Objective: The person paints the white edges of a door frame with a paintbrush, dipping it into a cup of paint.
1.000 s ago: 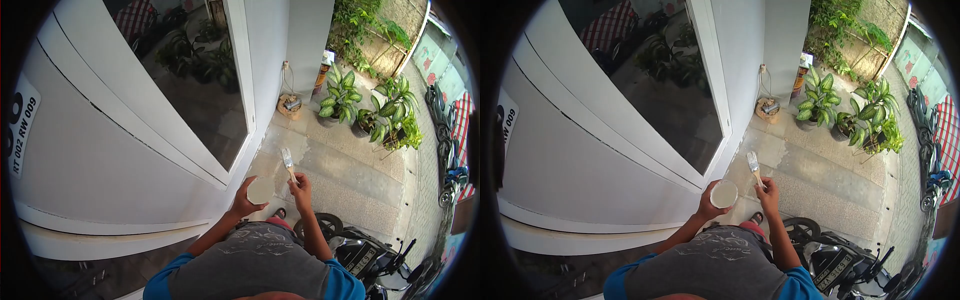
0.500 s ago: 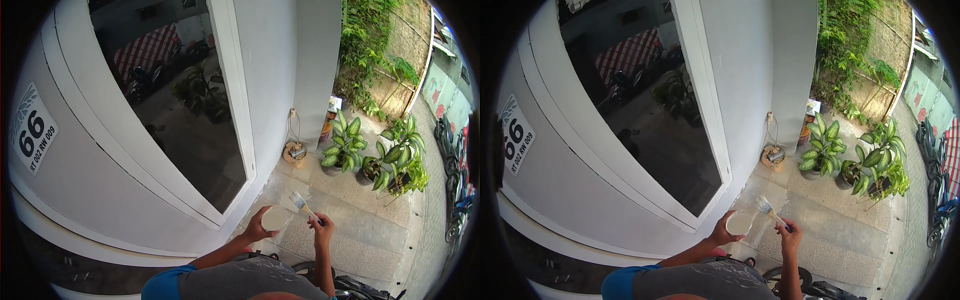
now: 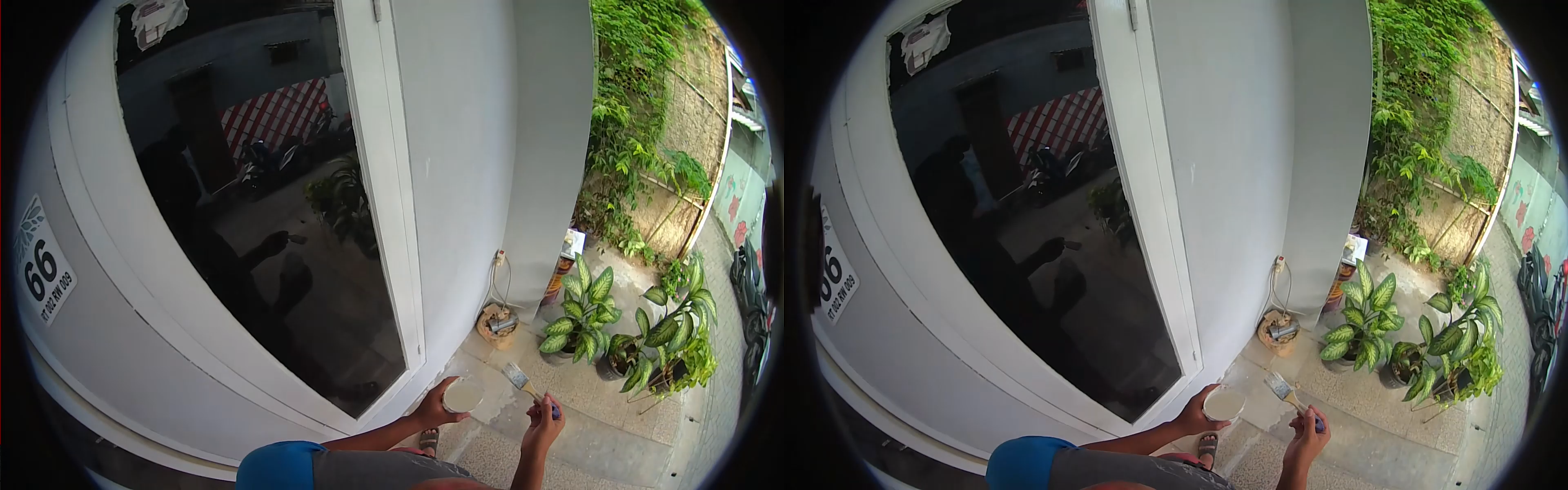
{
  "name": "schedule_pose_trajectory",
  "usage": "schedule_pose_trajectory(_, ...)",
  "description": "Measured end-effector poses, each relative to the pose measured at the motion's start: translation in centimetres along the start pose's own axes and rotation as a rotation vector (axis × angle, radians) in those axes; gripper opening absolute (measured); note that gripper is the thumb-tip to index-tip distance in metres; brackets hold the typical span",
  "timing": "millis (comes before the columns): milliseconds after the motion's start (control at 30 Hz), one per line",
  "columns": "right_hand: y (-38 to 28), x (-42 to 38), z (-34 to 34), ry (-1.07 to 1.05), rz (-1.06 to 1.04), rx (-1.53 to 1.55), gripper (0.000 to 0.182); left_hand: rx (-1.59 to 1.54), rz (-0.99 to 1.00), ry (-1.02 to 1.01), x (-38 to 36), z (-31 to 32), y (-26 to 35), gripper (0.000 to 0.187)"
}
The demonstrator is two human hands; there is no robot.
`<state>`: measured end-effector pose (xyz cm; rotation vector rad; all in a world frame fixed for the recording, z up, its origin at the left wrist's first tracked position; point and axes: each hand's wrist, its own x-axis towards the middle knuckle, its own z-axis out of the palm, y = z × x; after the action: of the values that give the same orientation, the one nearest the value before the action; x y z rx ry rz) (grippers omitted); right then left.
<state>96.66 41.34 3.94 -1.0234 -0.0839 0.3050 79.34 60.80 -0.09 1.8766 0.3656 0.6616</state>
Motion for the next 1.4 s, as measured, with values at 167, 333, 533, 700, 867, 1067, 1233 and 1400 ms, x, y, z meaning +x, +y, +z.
schedule_pose_trajectory(167, 0.2, 6.4, 4.0, 0.008, 0.031, 0.092, 0.021, -0.021, 0.031, 0.014, 7.0, -1.4, -2.1, 0.091)
schedule_pose_trajectory(333, 2.3, 12.1, 6.9, -0.057, 0.055, 0.186, 0.023, -0.058, 0.061, 0.036, 11.8, -3.1, -2.6, 0.086)
schedule_pose_trajectory(533, 5.1, 16.6, 10.8, -0.112, 0.206, 0.205, 0.026, -0.093, 0.04, 0.214, 14.1, -3.7, -3.1, 0.085)
schedule_pose_trajectory(700, 5.9, 22.5, 13.5, -0.275, 0.322, 0.191, 0.025, -0.058, -0.005, 0.379, 16.1, -2.8, -2.2, 0.084)
schedule_pose_trajectory(867, 4.0, 28.8, 16.2, -0.431, 0.42, 0.156, 0.025, 0.032, -0.076, 0.606, 18.7, -0.4, -1.2, 0.087)
schedule_pose_trajectory(1067, 1.5, 34.2, 18.2, -0.69, 0.445, 0.194, 0.022, 0.0, -0.03, 0.812, 21.2, 3.7, -0.3, 0.092)
schedule_pose_trajectory(1233, -0.3, 36.2, 18.7, -0.814, 0.491, 0.191, 0.023, 0.02, -0.027, 0.946, 21.4, 7.1, 1.2, 0.092)
schedule_pose_trajectory(1400, -2.3, 36.5, 19.9, -0.943, 0.471, 0.241, 0.032, 0.064, -0.077, 1.005, 21.1, 9.5, 3.1, 0.087)
